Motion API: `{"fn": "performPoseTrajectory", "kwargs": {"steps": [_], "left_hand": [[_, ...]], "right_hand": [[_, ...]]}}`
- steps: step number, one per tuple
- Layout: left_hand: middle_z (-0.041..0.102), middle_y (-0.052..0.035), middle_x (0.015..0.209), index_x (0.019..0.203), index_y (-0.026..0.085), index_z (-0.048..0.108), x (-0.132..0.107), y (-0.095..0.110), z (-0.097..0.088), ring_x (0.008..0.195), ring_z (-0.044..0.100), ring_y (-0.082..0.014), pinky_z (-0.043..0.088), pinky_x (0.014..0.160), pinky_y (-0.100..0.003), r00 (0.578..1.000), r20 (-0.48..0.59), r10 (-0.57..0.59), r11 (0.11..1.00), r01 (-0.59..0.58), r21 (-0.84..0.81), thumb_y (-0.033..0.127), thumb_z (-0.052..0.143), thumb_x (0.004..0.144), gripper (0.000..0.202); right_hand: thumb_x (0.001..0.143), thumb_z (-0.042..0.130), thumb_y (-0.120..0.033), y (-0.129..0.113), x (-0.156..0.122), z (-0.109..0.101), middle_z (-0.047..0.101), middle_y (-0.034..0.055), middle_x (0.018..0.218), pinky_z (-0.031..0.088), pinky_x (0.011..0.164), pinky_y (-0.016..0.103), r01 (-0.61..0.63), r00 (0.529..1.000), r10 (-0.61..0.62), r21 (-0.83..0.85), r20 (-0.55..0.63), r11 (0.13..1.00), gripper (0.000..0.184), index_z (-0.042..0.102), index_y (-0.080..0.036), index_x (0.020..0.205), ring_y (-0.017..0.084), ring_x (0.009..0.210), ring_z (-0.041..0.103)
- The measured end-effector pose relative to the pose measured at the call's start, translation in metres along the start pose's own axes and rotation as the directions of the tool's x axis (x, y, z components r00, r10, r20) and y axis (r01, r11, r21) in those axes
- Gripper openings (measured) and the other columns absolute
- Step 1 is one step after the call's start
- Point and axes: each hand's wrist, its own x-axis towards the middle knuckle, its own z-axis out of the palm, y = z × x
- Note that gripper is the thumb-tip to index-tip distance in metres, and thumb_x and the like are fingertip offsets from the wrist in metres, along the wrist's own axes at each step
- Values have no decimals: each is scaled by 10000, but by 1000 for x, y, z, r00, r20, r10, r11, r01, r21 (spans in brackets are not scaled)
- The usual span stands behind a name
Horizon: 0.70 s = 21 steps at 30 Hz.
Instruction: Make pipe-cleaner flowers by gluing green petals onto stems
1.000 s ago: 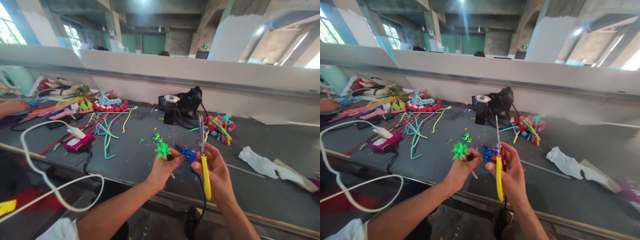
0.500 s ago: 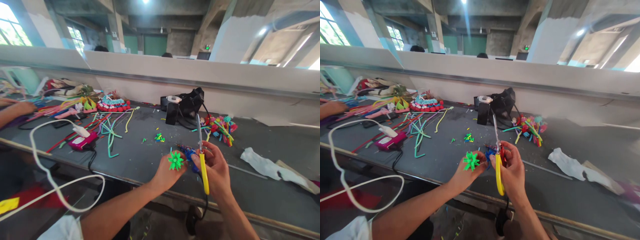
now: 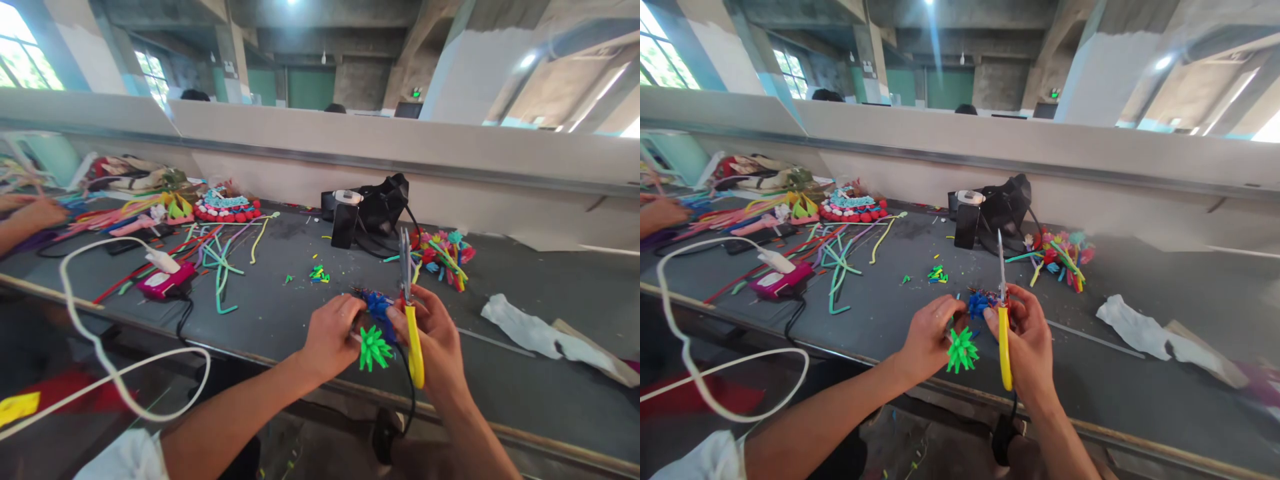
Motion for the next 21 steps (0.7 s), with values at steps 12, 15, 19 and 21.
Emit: {"fn": "performPoseTrajectory", "kwargs": {"steps": [12,15,19,21], "left_hand": [[632,-66,838,924,218,658,5,-8,-13,792,542,-195,371,753,-304,997,-50,59,993,-54,101,154,525,857,162],[600,-24,764,837,216,637,6,-5,-9,698,506,-154,339,673,-267,999,-2,-42,998,41,-43,137,550,815,120],[527,21,642,708,188,593,8,3,-7,616,433,-121,309,608,-243,952,211,-223,901,284,-328,172,633,722,44],[517,29,609,688,177,590,8,7,-7,590,430,-110,314,586,-238,863,417,-286,717,481,-505,220,675,685,95]], "right_hand": [[709,652,-400,32,44,-86,727,76,956,506,739,371,85,978,-209,-890,-12,447,514,611,-232,1193,280,886,676],[743,594,-415,42,55,-113,743,105,954,511,727,395,77,988,-145,-979,50,187,528,615,-197,1223,309,873,689],[811,528,-448,41,60,-128,744,142,934,510,694,441,57,991,-117,-998,56,2,440,692,-208,1141,351,849,687],[830,510,-454,33,58,-121,732,168,985,506,745,497,54,980,-194,-998,47,28,423,718,-204,1100,382,924,667]]}}
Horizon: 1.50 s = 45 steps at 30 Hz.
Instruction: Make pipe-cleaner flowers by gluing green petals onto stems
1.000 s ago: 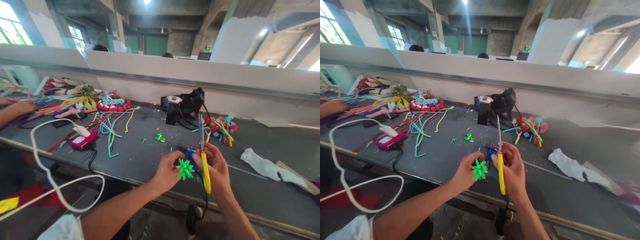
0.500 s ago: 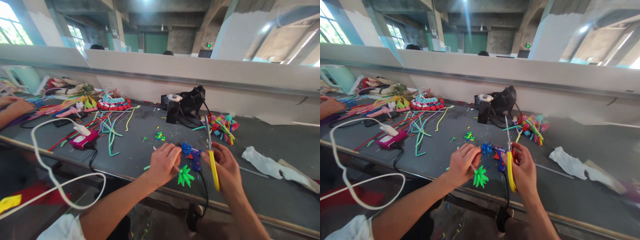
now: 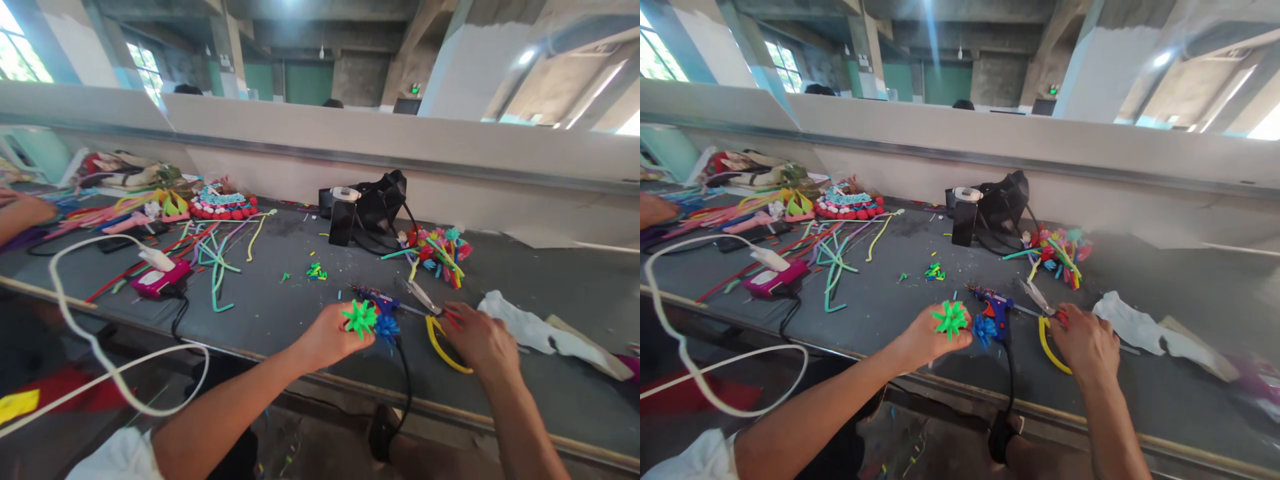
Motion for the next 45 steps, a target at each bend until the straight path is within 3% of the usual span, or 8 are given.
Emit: {"fn": "performPoseTrajectory", "kwargs": {"steps": [3,6,8,13,24,30,40,45], "left_hand": [[565,18,612,696,165,623,-2,0,1,549,454,-97,303,526,-225,928,302,-219,913,304,-273,215,726,604,146],[579,24,580,699,169,657,-3,-4,3,481,433,-78,256,465,-220,820,500,-279,814,478,-330,172,734,556,162],[579,36,554,713,175,672,-5,-6,5,446,420,-69,236,444,-219,774,569,-277,762,538,-361,145,733,537,189],[540,34,483,585,150,641,-9,-8,8,407,395,-55,229,421,-221,751,611,-252,710,572,-410,148,739,520,117],[578,21,521,707,140,614,-4,-9,-3,343,267,-17,117,374,-193,772,576,-268,671,579,-464,142,720,545,194],[525,24,562,697,143,565,3,-8,-4,429,389,-44,213,414,-204,948,261,-183,732,309,-607,201,744,689,188],[511,32,610,827,170,519,12,-12,-3,592,513,-110,450,575,-253,991,-110,-77,812,-2,-583,366,697,816,265],[528,32,699,839,177,510,13,-11,3,590,529,-107,456,561,-260,963,-266,-32,743,-156,-651,335,717,802,263]], "right_hand": [[814,559,-443,-30,-6,-20,719,148,1063,499,881,481,73,991,-20,422,-129,904,412,703,-185,1102,332,1016,651],[838,624,-469,-67,-18,-41,716,95,1144,530,883,385,-4,966,-230,891,121,453,431,659,-235,1198,263,1058,659],[843,649,-453,-86,-26,-51,700,78,1200,518,925,377,-131,853,-461,956,244,263,429,658,-252,1222,254,1109,643],[799,727,-439,-108,-35,-50,717,51,1124,507,941,416,-337,544,-774,929,324,153,437,701,-241,1188,266,1068,653],[762,797,-383,-103,-28,-39,634,15,673,447,631,205,-333,903,-333,933,273,-137,227,738,-165,749,106,652,553],[660,866,-362,-62,-5,-40,446,-63,551,450,579,203,-297,952,-59,859,301,-416,282,696,-165,768,80,569,487],[765,747,-547,-86,-24,-17,374,-64,446,386,494,206,-293,954,11,943,298,-158,488,559,-159,536,74,474,418],[760,718,-573,-129,-49,-9,691,73,874,498,556,252,-259,942,-180,954,285,155,524,659,-160,1077,189,754,631]]}}
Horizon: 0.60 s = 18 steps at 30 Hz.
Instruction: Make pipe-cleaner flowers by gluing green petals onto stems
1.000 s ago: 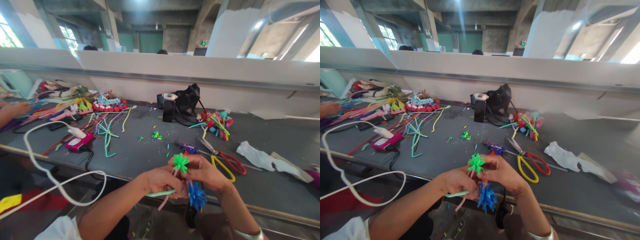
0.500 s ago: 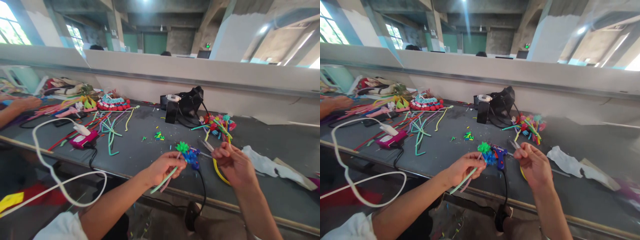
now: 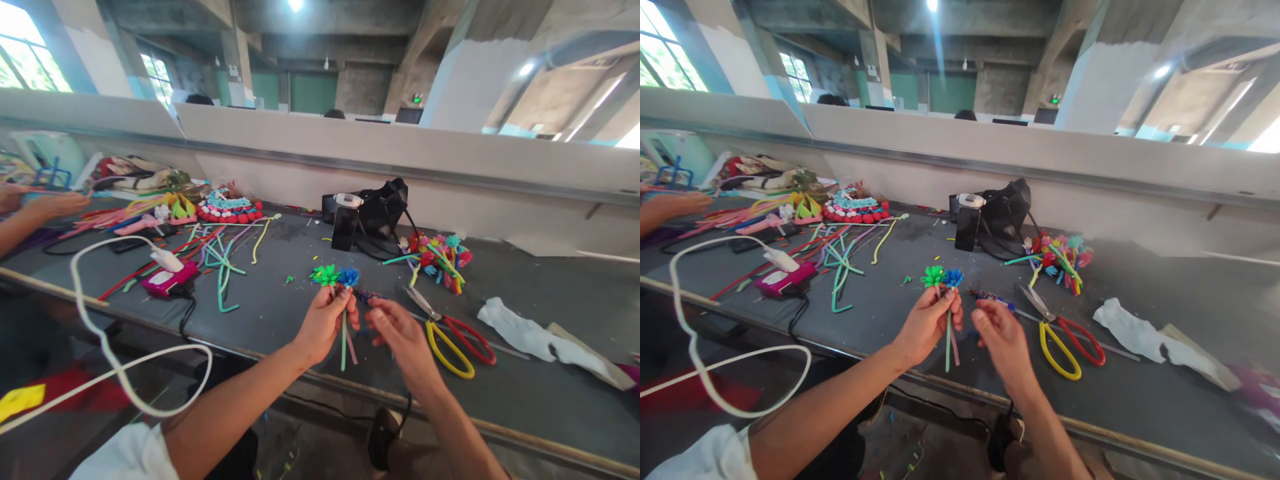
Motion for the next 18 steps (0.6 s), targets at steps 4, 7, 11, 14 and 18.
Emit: {"fn": "performPoseTrajectory", "kwargs": {"steps": [4,7,11,14,18], "left_hand": [[560,15,751,837,171,526,0,-4,0,654,551,-104,451,666,-262,999,-17,31,996,-32,-78,270,717,804,218],[526,31,692,886,178,546,0,-4,-3,598,491,-89,400,632,-245,1000,14,0,990,2,-142,246,693,824,174],[460,37,639,897,141,605,-1,3,-6,575,421,-80,349,613,-237,993,84,-79,981,92,-173,265,679,839,156],[454,27,630,871,118,648,-4,6,-4,628,441,-98,364,677,-250,987,133,-93,988,108,-109,237,703,807,146],[437,35,601,799,123,665,-12,4,-4,595,396,-92,342,658,-242,997,29,-78,997,78,23,276,698,806,157]], "right_hand": [[876,595,-494,8,-14,36,683,112,1132,546,706,299,148,976,-127,-110,177,983,533,523,-188,1306,224,926,674],[951,464,-431,10,-21,45,679,133,1156,535,700,300,188,979,-156,-272,134,944,460,507,-173,1330,223,909,681],[958,419,-409,12,-22,42,705,128,1004,496,615,283,203,979,-177,-399,102,894,423,567,-147,1256,212,766,669],[961,397,-414,13,-20,39,678,82,841,448,565,268,199,980,-177,-403,92,893,392,606,-135,1141,181,644,605],[964,397,-380,10,-21,43,614,24,748,388,541,250,194,976,-146,-343,162,919,308,591,-154,1039,145,582,517]]}}
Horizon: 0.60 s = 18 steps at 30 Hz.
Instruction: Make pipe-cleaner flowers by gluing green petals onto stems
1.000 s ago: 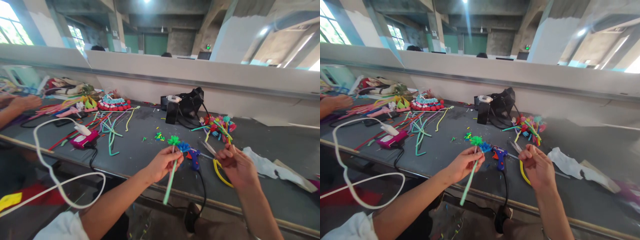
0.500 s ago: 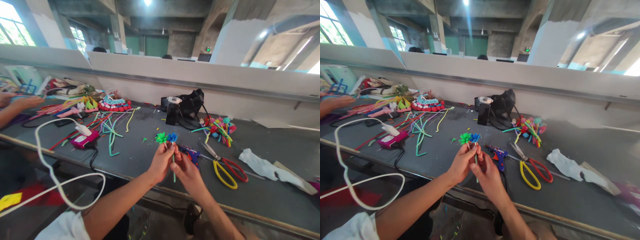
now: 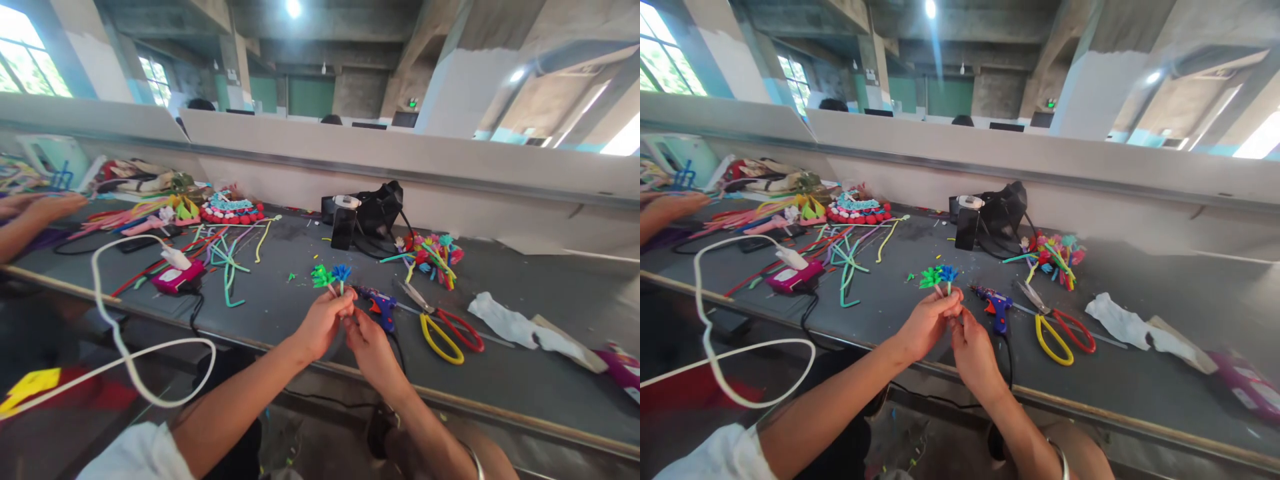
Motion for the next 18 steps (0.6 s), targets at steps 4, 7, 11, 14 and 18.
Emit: {"fn": "performPoseTrajectory", "kwargs": {"steps": [4,7,11,14,18], "left_hand": [[539,-3,689,848,132,699,-19,2,-11,705,509,-117,381,717,-235,988,-139,64,996,-54,75,335,665,838,207],[597,-18,740,808,140,698,-38,8,-22,750,565,-124,418,777,-239,974,-224,46,998,-37,44,324,698,816,184],[576,-14,616,771,110,692,-58,14,-29,741,625,-156,468,811,-278,974,-117,-195,980,188,-72,265,694,818,162],[621,-21,638,769,96,687,-66,14,-29,710,654,-146,496,815,-280,938,-115,-326,939,307,-154,171,709,788,80],[673,-43,693,848,94,693,-70,13,-29,657,672,-155,538,752,-304,913,-139,-383,916,356,-187,128,715,770,87]], "right_hand": [[956,427,-357,-14,-10,6,550,-15,660,328,533,242,-7,998,7,2,59,1000,229,562,-191,872,125,552,453],[972,396,-411,-25,-32,13,482,-26,609,310,543,239,-26,993,24,18,115,999,335,520,-202,742,121,564,424],[978,378,-501,-27,-73,24,415,-39,596,294,527,227,-135,988,120,175,93,975,413,571,-186,793,111,557,393],[942,424,-592,-22,-96,32,378,-49,601,247,480,212,-227,974,214,353,77,908,461,587,-180,815,96,533,329],[886,474,-672,-16,-113,44,316,-70,562,185,429,196,-295,953,290,474,85,830,514,580,-180,779,78,485,257]]}}
